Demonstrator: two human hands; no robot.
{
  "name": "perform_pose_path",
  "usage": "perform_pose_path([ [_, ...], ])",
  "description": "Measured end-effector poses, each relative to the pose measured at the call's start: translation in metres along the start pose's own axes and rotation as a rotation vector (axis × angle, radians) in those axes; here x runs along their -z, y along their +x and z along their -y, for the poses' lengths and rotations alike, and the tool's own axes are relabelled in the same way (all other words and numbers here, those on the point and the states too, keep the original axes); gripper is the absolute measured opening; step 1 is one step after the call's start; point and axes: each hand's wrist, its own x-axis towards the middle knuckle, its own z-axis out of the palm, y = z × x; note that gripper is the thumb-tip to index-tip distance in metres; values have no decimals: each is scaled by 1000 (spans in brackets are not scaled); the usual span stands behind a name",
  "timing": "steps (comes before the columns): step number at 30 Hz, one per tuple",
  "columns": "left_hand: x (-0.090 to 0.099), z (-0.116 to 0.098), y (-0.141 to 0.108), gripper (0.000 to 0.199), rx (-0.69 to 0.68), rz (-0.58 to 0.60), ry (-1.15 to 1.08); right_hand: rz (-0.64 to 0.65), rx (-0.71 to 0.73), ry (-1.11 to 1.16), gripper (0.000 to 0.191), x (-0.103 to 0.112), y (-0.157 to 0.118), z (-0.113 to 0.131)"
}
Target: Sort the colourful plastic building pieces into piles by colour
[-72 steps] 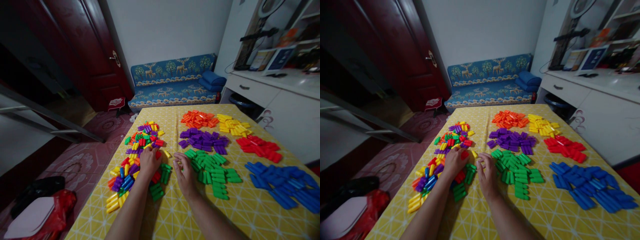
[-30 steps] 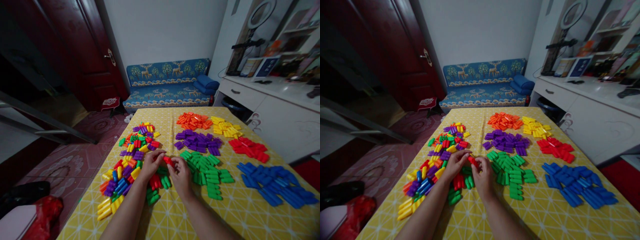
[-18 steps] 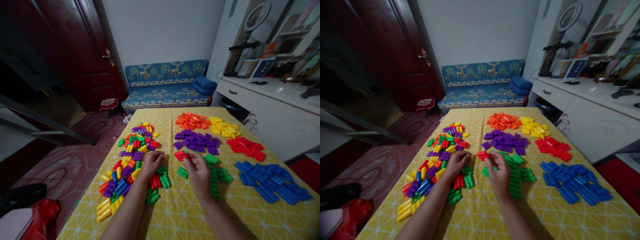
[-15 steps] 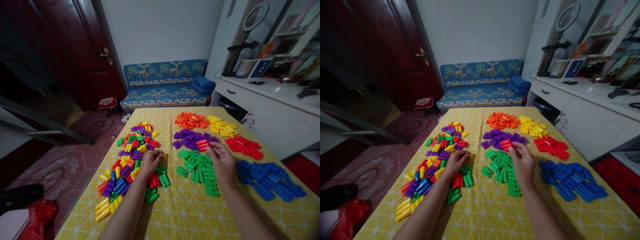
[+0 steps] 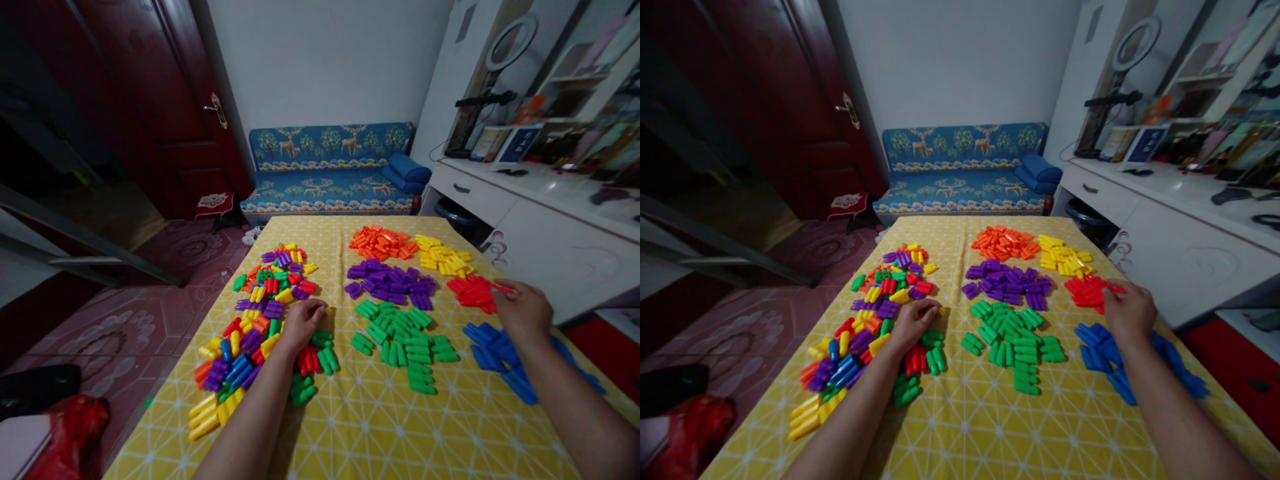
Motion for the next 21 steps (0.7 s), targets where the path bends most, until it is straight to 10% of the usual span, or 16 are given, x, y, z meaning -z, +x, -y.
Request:
perform_pose_path([
  [9,-3,9,-1,20,-46,-67,-26,802,2,475,41,-90,-213,118],
  [13,-4,11,-2,19,-128,-164,-13,754,-69,529,41,-118,-267,124],
  [21,-2,-6,3,26,-250,-338,376,721,103,456,33,-119,-273,120],
])
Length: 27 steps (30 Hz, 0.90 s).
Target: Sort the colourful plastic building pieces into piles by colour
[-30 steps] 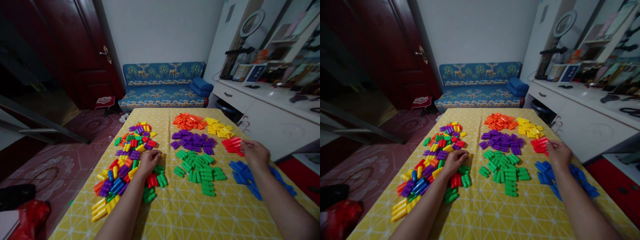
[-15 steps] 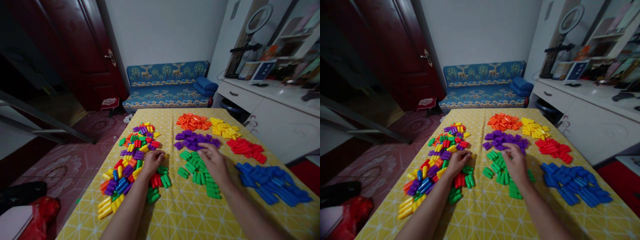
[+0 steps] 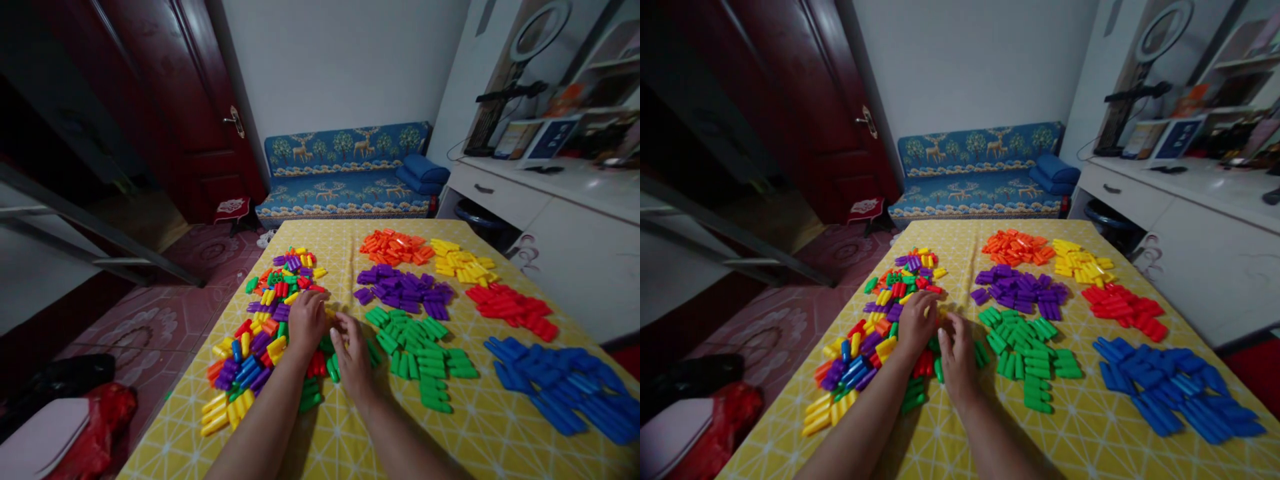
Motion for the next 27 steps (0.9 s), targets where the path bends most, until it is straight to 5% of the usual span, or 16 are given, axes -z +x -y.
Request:
perform_pose_path([
  [5,-10,-3,18,46,103,169,376,2,-23,39,35,-1,2,-5],
  [10,-18,5,37,29,160,284,466,-28,-20,49,34,-2,2,-8],
  [16,-10,6,34,26,137,195,-13,-89,81,-24,36,-3,4,-10],
  [23,-8,9,1,35,513,34,-662,64,136,-250,42,-7,1,-14],
  [27,-13,12,-2,47,621,-57,-812,176,141,-450,44,-11,-3,-5],
])
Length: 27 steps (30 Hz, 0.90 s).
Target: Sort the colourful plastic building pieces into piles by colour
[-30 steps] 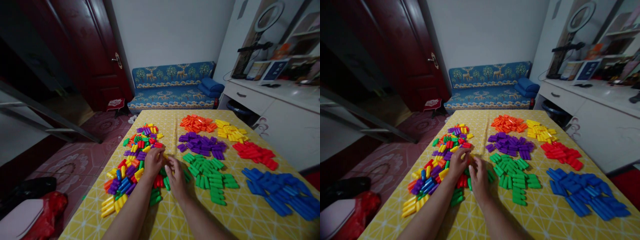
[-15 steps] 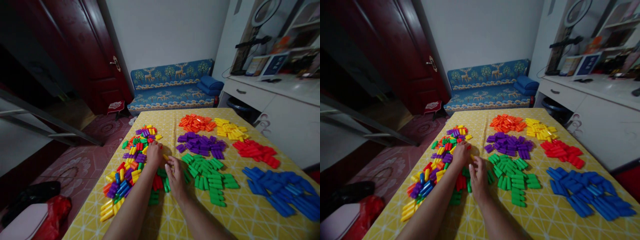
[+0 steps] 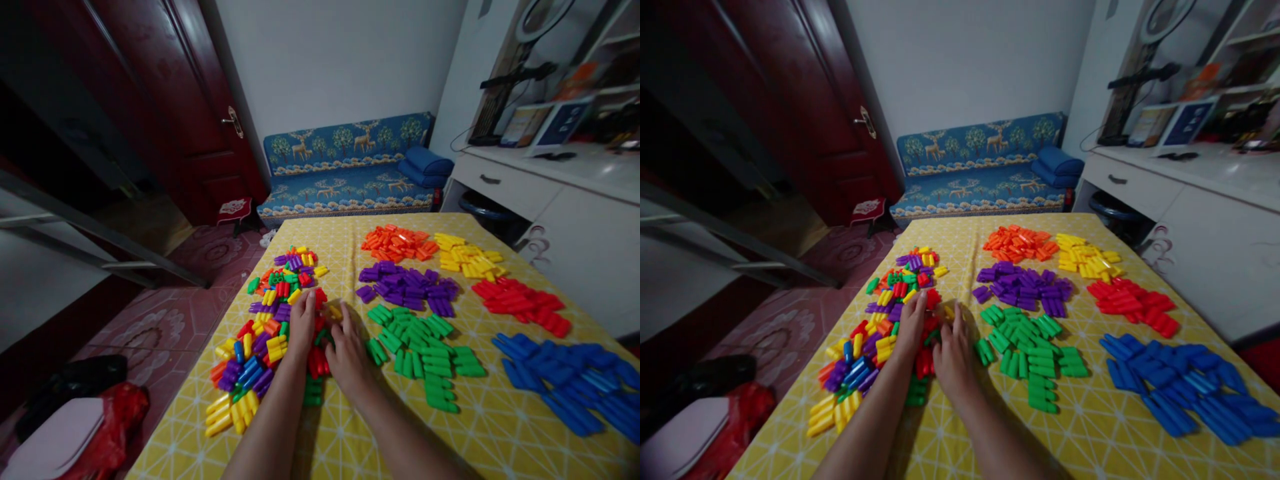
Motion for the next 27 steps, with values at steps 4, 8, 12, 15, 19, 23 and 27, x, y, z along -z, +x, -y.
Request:
perform_pose_path([
  [4,-3,-1,2,52,-3,11,5,-27,6,-118,44,-3,-1,4],
  [8,-3,2,4,46,-65,-2,41,-65,0,-39,39,-2,0,-2],
  [12,-3,9,6,38,-99,-14,63,-153,12,118,41,2,3,-6],
  [15,-6,11,10,33,-112,-18,112,-186,18,191,41,4,3,-6],
  [19,-19,5,22,31,-153,28,145,-226,39,254,37,8,3,-5],
  [23,-33,6,37,30,-194,67,175,-246,28,286,34,12,3,-4],
  [27,-38,12,43,31,-325,110,383,-266,4,298,38,13,4,-3],
])
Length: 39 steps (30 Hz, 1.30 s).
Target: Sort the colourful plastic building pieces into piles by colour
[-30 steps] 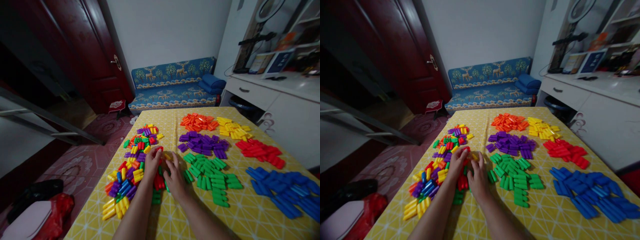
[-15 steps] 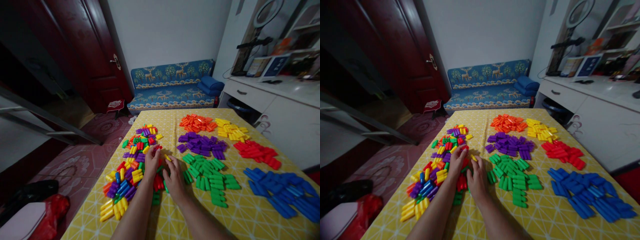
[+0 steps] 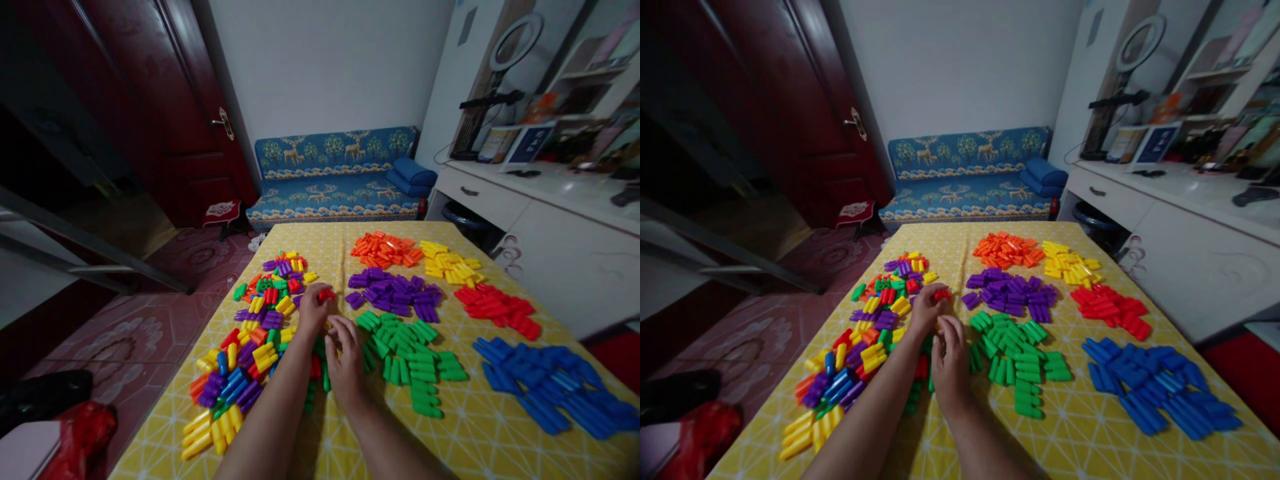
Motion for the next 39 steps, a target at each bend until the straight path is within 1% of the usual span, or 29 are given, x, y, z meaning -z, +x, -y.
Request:
perform_pose_path([
  [3,1,-1,-3,26,-57,58,67,7,21,-39,40,-2,0,-1],
  [6,1,-4,-6,21,-69,75,96,3,29,-104,46,-4,-1,-2],
  [8,0,-7,-6,22,-74,81,129,-2,22,-163,46,-6,-2,-3],
  [10,-3,-7,-6,21,-70,58,155,19,1,-244,40,-8,-4,-4],
  [12,-5,-6,-6,19,-54,3,145,65,-18,-340,34,-9,-5,-5],
  [14,-6,-4,-5,19,-20,-60,93,116,-17,-425,34,-11,-7,-5],
  [16,-6,0,-5,20,24,-97,16,139,4,-465,39,-14,-9,-6],
  [20,-5,4,-3,24,122,-109,-150,108,19,-447,46,-17,-12,-12],
  [24,-3,4,-2,33,247,-130,-330,82,23,-397,44,-14,-10,-13],
  [26,-3,4,-2,37,288,-151,-398,119,30,-402,45,-11,-7,-7],
  [28,-3,4,-2,40,305,-166,-442,183,38,-445,46,-8,-3,1],
  [32,-2,3,-3,36,282,-175,-445,269,94,-519,47,-8,4,13],
  [35,-2,2,-3,32,259,-146,-390,280,97,-574,40,-9,9,16],
  [38,-2,-1,-4,29,249,-119,-335,252,38,-598,25,-9,13,14],
  [39,-1,-1,-4,29,249,-114,-328,243,15,-596,23,-8,14,13],
])
